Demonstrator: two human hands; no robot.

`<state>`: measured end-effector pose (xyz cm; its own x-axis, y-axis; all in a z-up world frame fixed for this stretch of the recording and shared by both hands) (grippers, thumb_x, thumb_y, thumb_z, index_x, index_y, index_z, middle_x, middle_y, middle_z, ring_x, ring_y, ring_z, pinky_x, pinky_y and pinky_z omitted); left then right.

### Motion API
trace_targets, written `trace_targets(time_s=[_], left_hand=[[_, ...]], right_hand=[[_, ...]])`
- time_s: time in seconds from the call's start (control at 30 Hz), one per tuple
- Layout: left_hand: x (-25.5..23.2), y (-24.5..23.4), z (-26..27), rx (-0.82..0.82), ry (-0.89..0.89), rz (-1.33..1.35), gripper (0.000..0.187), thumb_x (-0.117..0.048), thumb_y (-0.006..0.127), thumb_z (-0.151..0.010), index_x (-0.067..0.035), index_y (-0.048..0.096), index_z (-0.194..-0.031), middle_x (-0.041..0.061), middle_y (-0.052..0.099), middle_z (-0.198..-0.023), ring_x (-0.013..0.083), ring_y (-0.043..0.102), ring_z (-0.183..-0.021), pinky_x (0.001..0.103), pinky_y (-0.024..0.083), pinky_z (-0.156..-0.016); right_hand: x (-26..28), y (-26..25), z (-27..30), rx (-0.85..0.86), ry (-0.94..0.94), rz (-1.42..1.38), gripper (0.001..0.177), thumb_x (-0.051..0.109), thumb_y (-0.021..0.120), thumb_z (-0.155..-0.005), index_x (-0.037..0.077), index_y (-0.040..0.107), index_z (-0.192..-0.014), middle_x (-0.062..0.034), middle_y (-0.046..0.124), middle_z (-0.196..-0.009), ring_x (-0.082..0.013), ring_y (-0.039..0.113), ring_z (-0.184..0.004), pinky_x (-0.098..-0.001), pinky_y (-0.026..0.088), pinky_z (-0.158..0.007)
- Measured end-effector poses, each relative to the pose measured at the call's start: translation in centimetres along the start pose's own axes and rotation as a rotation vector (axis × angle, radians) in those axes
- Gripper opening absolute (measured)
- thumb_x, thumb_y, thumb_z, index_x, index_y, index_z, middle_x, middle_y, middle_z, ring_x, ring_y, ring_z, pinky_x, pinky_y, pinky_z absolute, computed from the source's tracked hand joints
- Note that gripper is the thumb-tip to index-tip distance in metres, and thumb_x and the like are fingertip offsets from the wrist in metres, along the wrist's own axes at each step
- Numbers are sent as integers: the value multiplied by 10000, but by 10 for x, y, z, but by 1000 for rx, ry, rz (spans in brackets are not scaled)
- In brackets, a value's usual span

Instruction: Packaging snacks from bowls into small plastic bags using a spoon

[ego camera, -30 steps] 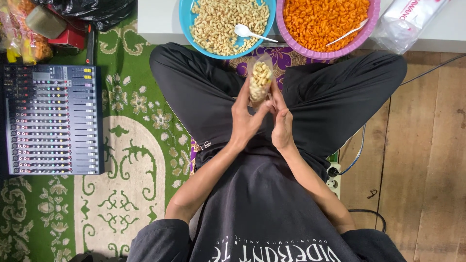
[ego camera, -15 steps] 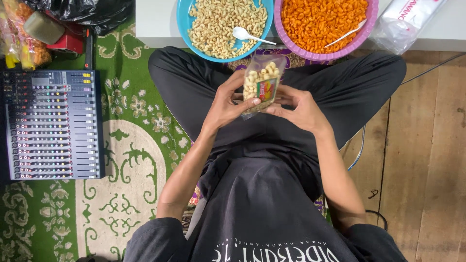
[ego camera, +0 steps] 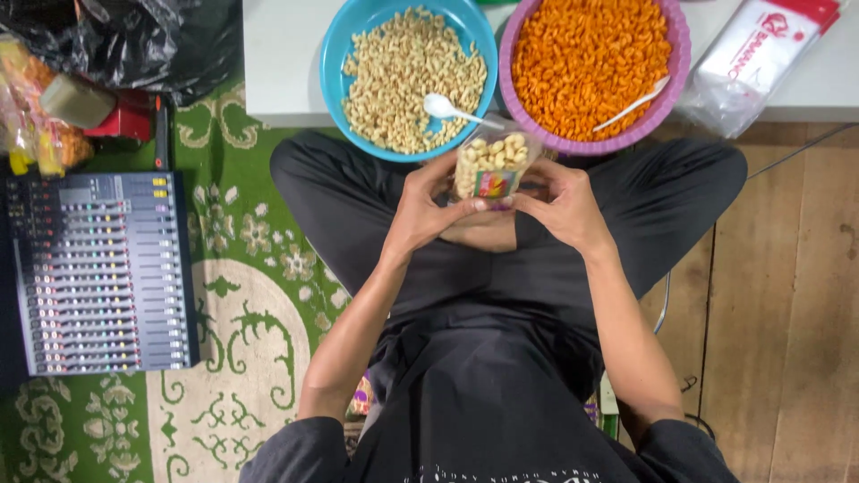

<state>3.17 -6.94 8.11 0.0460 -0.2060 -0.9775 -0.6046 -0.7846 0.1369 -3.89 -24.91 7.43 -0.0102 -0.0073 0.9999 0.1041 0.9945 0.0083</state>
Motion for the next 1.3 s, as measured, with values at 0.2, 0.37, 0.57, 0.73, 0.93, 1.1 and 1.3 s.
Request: trace_targets(time_s=[0.2, 0.37, 0.57, 0.73, 0.93, 1.1, 1.3], left_hand=[[9, -8, -26, -28, -75, -193, 678, -202, 954, -767, -76, 655, -1362, 166, 731, -1102, 265, 721, -1060, 424, 628, -855], [19, -14, -39, -142, -230, -292, 792, -305, 925, -773, -146, 520, -1434, 212, 765, -1009, 369, 769, -961, 450, 632, -773], [-10, 3, -46, -388, -151, -398, 822, -150, 839, -841, 110, 409, -1492, 488, 617, -1196, 619, 640, -1083, 644, 572, -900], [14, 32, -33, -330, -76, -347, 795, -265, 797, -895, 81, 431, -1510, 415, 583, -1336, 567, 589, -1212, 598, 538, -980], [-20, 32, -76, -257, 3, -223, 709, -427, 491, -1068, 19, 334, -1596, 291, 405, -1605, 485, 409, -1443, 562, 414, -1151], [-46, 14, -158, -231, 79, -255, 707, -524, 328, -1115, -38, 289, -1626, 226, 358, -1654, 442, 360, -1506, 567, 335, -1240], [-30, -18, -259, -200, 172, -311, 782, -619, 284, -1102, -72, 264, -1660, 183, 337, -1684, 425, 322, -1551, 603, 98, -1340]], right_hand=[[-17, -7, -31, -4, -25, 218, 354, 87, 875, -841, 61, 745, -1169, -128, 779, -1093, -215, 704, -1097, -391, 614, -857], [16, -5, -41, -238, -138, 392, 438, 84, 833, -864, 49, 709, -1282, -195, 698, -1278, -363, 662, -1207, -464, 574, -951], [28, 26, -19, -342, -96, 198, 488, 344, 464, -1093, 5, 601, -1416, -232, 606, -1441, -342, 532, -1362, -485, 457, -1107], [-23, 25, -4, -358, -44, 141, 699, 486, 279, -1091, -25, 429, -1544, -234, 467, -1569, -346, 415, -1440, -496, 356, -1177], [28, 13, -56, -308, -67, 139, 837, 601, 174, -1047, -18, 311, -1593, -218, 381, -1621, -328, 349, -1477, -483, 300, -1210], [83, -1, -140, -228, -154, 130, 864, 646, 185, -1056, -6, 171, -1623, -308, 331, -1613, -467, 359, -1450, -617, 285, -1207], [97, -34, -248, -150, -299, 26, 685, 484, 325, -1137, 51, 227, -1659, -153, 258, -1708, -334, 218, -1567, -561, 282, -1263]])
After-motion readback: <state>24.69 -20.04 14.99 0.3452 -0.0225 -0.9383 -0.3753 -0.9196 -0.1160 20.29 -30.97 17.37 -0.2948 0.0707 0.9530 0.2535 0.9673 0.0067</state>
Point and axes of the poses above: each hand's wrist, its own z-axis away from the middle knuckle, its own y-axis out of the palm, x = y × z, the point moved 8 cm from there along -z, towards the middle knuckle
